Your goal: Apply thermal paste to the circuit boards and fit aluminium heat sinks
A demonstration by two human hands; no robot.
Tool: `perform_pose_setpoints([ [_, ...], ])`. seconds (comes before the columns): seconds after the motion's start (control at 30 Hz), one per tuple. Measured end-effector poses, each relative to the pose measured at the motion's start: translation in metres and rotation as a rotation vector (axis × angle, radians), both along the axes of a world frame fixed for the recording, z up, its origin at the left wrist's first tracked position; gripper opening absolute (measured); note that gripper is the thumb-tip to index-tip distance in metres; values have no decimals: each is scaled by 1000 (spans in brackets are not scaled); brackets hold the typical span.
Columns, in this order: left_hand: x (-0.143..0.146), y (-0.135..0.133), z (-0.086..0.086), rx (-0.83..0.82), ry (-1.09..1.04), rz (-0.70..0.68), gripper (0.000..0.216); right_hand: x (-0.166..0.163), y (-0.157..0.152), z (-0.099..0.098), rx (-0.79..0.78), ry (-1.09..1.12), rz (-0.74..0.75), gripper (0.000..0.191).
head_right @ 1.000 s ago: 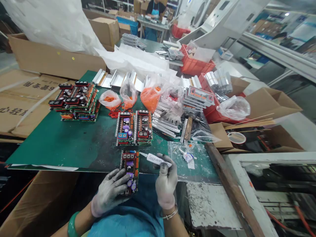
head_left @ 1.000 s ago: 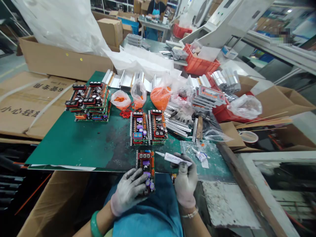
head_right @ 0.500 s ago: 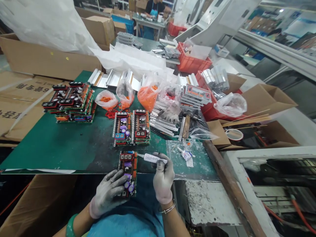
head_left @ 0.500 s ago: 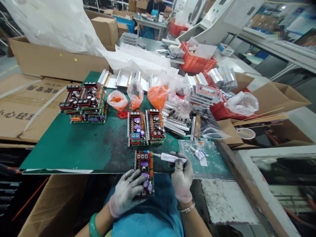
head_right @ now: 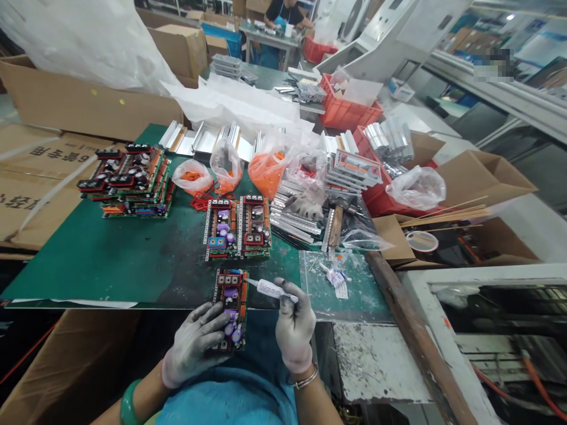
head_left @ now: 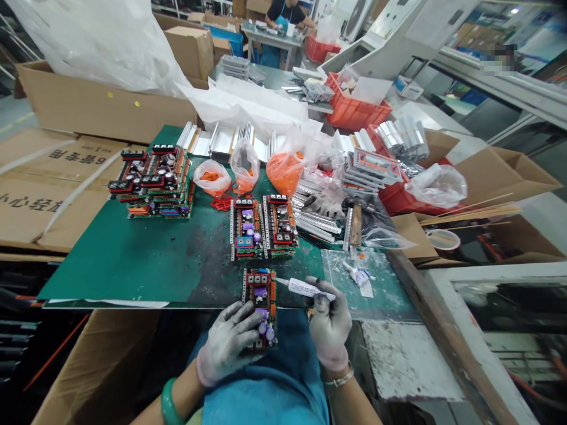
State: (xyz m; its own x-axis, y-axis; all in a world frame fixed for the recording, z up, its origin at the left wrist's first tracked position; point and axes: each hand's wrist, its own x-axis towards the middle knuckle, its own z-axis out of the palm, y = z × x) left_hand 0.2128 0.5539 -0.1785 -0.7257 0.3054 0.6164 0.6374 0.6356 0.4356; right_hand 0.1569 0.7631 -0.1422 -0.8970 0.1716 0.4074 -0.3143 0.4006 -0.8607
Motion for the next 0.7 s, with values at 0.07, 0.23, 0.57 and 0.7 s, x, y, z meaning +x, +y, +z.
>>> perform_pose_setpoints([
  [0.07, 0, 0, 1, -4, -11, 7, 22, 1, 0, -1, -2, 2, 4, 20],
  [0.23, -2, -3, 7, -91, 36, 3, 23, 5, 2, -3, -38, -6, -35, 21],
  [0.57, 1, -1, -3, -74, 13, 12, 20, 16, 8, -1, 38, 4, 16, 19],
  [0.7, 2, -2, -3, -115, 18, 12, 21, 23, 11, -2, 53, 5, 59, 17],
])
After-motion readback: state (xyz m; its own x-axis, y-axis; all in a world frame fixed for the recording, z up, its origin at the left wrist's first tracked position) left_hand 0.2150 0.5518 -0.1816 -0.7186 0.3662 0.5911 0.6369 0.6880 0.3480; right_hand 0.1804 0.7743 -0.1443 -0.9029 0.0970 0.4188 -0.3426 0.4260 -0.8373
